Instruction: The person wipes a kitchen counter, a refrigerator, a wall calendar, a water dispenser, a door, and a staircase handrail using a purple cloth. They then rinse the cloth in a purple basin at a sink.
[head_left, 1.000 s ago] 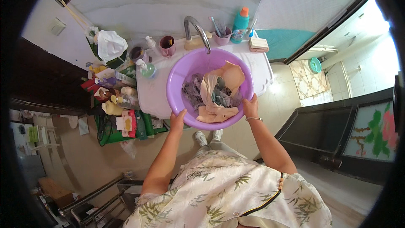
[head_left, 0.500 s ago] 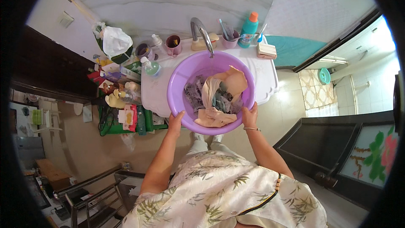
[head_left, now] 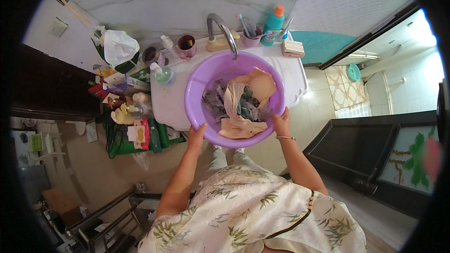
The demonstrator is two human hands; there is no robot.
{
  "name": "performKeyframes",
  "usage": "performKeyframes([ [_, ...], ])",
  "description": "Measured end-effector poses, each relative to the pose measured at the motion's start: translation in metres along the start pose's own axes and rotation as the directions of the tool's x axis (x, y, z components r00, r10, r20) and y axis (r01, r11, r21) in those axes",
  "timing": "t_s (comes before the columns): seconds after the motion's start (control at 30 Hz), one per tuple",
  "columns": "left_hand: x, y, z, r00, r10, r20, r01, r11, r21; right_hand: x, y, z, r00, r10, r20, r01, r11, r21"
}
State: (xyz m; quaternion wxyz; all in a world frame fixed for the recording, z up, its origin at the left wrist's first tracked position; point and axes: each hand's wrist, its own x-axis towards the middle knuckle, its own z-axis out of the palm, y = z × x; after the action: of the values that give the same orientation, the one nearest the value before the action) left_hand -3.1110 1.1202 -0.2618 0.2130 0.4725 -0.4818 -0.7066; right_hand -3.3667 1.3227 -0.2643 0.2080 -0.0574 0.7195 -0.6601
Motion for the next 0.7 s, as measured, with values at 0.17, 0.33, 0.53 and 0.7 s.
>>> performKeyframes([
  [0.17, -0.004, 0.002, -0.002, 0.997, -0.011, 0.077, 0.011, 1.0, -0.003, -0.001, -0.012, -0.001, 0.999, 0.046, -0.013, -0.047, 0.999, -0.027],
  [0.33, -0.014, 0.023, -0.007, 0.984, -0.072, 0.164, 0.074, 0.997, -0.002, 0.005, -0.002, -0.006, 1.0, 0.005, -0.012, -0.006, 0.994, -0.111],
  [0.53, -0.005, 0.021, -0.026, 0.99, -0.043, 0.138, 0.036, 0.998, 0.054, 0.005, -0.003, -0.005, 1.0, 0.006, 0.018, -0.004, 0.995, -0.095],
  [0.7, 0.012, 0.031, -0.043, 0.988, -0.088, 0.128, 0.073, 0.99, 0.118, 0.003, -0.005, -0.006, 1.0, 0.016, 0.02, -0.015, 0.998, -0.058],
])
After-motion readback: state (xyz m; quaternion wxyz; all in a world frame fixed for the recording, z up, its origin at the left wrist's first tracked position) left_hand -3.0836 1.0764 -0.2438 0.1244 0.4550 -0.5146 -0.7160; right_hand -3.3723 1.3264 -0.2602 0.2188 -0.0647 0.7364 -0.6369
